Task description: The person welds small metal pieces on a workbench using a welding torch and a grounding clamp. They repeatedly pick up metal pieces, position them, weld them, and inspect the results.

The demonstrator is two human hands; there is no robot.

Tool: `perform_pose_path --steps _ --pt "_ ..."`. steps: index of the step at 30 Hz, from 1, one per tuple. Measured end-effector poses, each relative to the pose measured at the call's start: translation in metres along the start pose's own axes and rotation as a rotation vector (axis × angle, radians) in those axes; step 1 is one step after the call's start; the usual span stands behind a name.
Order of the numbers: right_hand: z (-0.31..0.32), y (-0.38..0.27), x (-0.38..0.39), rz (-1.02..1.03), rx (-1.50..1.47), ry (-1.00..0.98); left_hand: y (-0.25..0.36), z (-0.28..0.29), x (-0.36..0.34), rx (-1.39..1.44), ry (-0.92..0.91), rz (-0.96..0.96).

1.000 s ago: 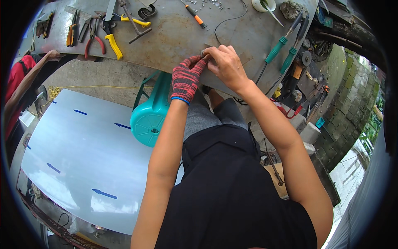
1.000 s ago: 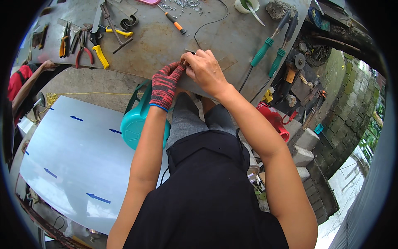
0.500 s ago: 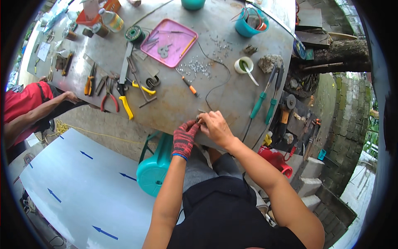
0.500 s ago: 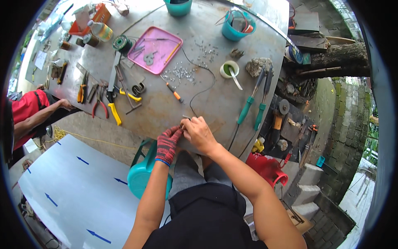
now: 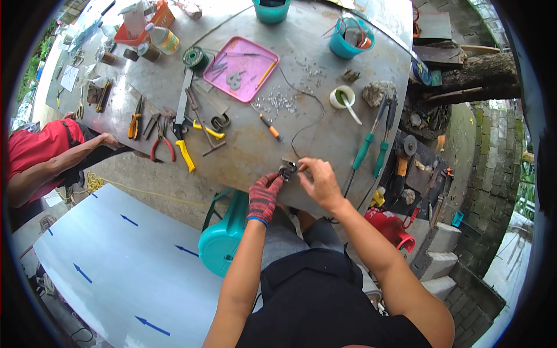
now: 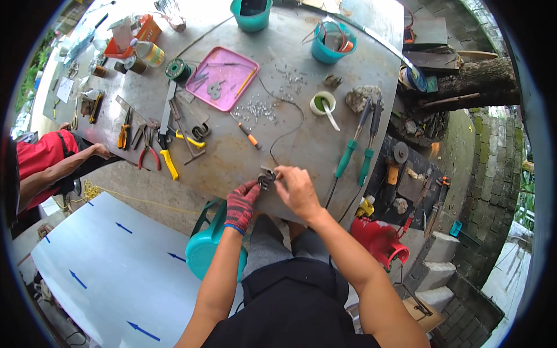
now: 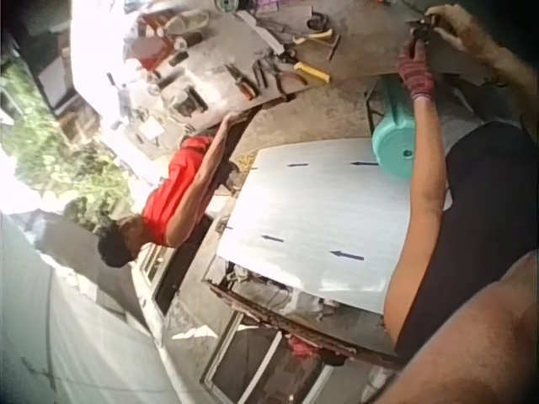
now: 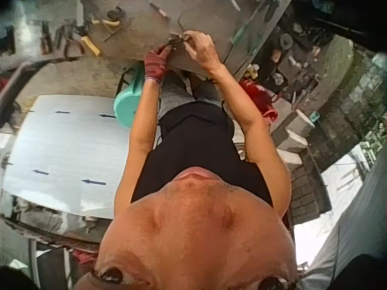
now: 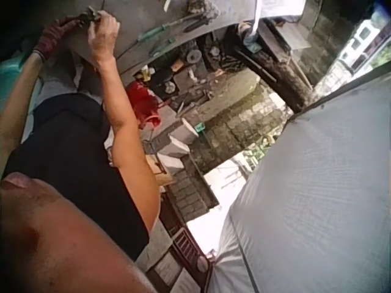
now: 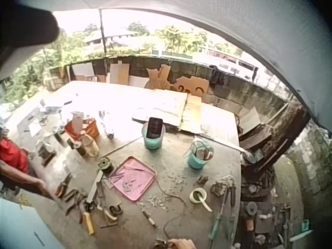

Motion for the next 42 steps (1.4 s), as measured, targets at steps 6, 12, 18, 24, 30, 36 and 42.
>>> perform_pose_path --steps 6,12,18,24,30,36,42 --pt "0.021 0.018 0.000 -0.184 0.006 0.142 -0.008 -0.001 -0.007 0.022 -0.006 -0.061" --pt "0.026 0.023 -0.011 -0.294 -0.005 0.220 -0.004 -0.002 -0.007 0.038 -0.001 -0.011" --pt "0.020 0.025 -0.010 -0.306 -0.032 0.212 0.007 -0.001 -0.001 -0.065 0.003 -0.003" --pt "0.014 0.024 -0.005 -0.400 -0.074 0.190 0.007 0.001 0.000 -0.061 -0.005 -0.005" --pt "0.014 0.028 -0.010 -0.410 -0.079 0.183 0.003 0.001 -0.003 -0.097 -0.017 -0.030" --pt "0.013 0.029 -0.029 -0.384 -0.101 0.172 0.008 0.002 0.000 -0.070 -0.019 -0.012" --pt "0.000 0.032 -0.059 -0.302 -0.051 0.067 0.008 0.001 0.000 -0.029 -0.015 0.009"
Point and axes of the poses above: each hand's wrist, its own x-axis away from the middle knuckle, its own z-axis out of the back of the hand, y = z × x, the point moved 1 cm from there along -x, towards the middle knuckle, and after that the axes turned 13 degrees about y, right-handed, at the moved point
